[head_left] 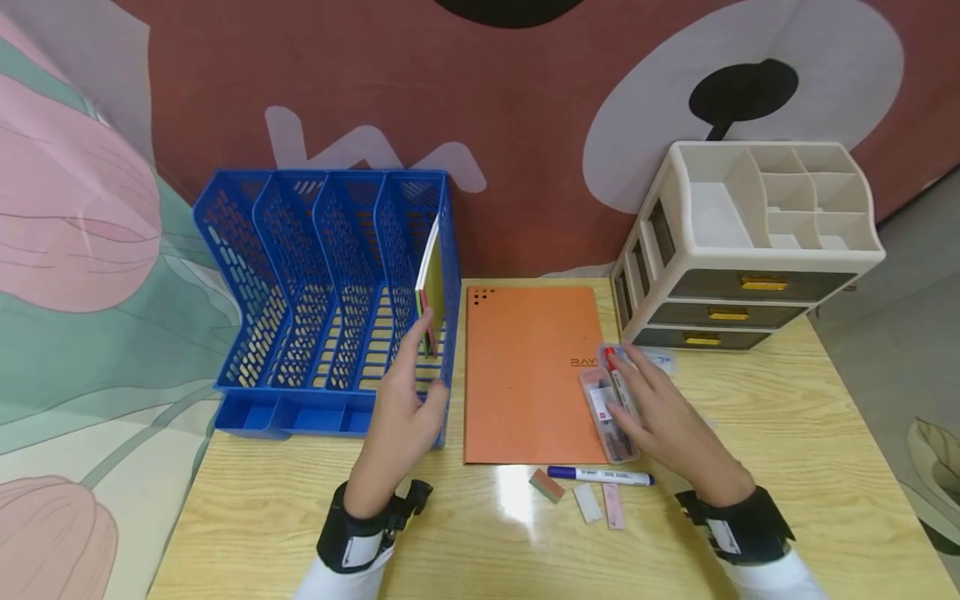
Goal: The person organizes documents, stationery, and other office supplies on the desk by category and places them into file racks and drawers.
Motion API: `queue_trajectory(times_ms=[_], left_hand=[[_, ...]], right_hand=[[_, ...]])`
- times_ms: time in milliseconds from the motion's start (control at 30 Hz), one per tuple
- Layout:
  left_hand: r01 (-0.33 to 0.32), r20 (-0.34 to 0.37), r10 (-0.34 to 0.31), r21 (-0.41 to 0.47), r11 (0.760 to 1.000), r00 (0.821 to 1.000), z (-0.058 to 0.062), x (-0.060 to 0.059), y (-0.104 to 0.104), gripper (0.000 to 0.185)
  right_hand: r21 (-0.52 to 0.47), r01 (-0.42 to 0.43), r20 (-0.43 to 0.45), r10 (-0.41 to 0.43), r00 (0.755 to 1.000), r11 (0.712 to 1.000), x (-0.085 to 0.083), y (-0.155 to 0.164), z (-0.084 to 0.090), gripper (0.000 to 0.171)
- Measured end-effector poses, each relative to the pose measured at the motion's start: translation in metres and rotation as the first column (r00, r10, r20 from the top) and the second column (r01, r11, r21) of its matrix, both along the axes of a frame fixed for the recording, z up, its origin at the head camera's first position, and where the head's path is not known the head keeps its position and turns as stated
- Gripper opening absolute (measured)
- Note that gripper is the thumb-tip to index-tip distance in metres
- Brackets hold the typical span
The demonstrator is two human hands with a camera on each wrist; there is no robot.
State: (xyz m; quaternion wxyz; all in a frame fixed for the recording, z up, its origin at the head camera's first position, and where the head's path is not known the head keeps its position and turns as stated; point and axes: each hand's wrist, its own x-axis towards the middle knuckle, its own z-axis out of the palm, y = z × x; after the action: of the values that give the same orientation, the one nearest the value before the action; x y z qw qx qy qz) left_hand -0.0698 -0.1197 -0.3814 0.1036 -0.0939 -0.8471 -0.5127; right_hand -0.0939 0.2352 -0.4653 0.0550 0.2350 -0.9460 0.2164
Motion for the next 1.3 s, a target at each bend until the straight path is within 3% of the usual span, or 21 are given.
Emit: queue_trajectory(times_ms=[133,433,700,900,1133,1300], left_hand=[[0.038,0.037,-0.039,0.008,0.999,0.999,-0.007,0.001,0.01,0.085],[0.099,0.165,-0.106,0.047,0.994,0.981,-0.028,-0.007,0.027,0.074],[0.1,0.237,-0.098,0.006,0.995,0.967,-0.052,-0.023,0.04,0.075],[0.092,0.282,-0.084,-0.012,0.996,0.956,-0.068,-0.032,0.044,0.076],[0.073,0.269,-0.062,-0.032,0.997,0.961,-0.08,-0.04,0.046,0.077],[0.052,0.302,-0.036,-0.045,0.998,0.952,-0.086,-0.047,0.047,0.078]], right_hand=[[-0.052,-0.006,0.074,0.01,0.997,0.999,-0.003,-0.01,0.002,0.067],[-0.119,-0.06,0.094,0.072,0.993,0.991,-0.008,-0.036,-0.004,0.062],[-0.125,-0.065,0.201,0.089,0.976,0.99,-0.01,-0.054,-0.011,0.068],[-0.119,-0.06,0.231,0.087,0.969,0.991,-0.012,-0.059,-0.015,0.069],[-0.103,-0.065,0.287,0.093,0.954,0.993,-0.015,-0.065,-0.017,0.07],[-0.101,-0.06,0.323,0.09,0.942,0.993,-0.015,-0.068,-0.018,0.071]])
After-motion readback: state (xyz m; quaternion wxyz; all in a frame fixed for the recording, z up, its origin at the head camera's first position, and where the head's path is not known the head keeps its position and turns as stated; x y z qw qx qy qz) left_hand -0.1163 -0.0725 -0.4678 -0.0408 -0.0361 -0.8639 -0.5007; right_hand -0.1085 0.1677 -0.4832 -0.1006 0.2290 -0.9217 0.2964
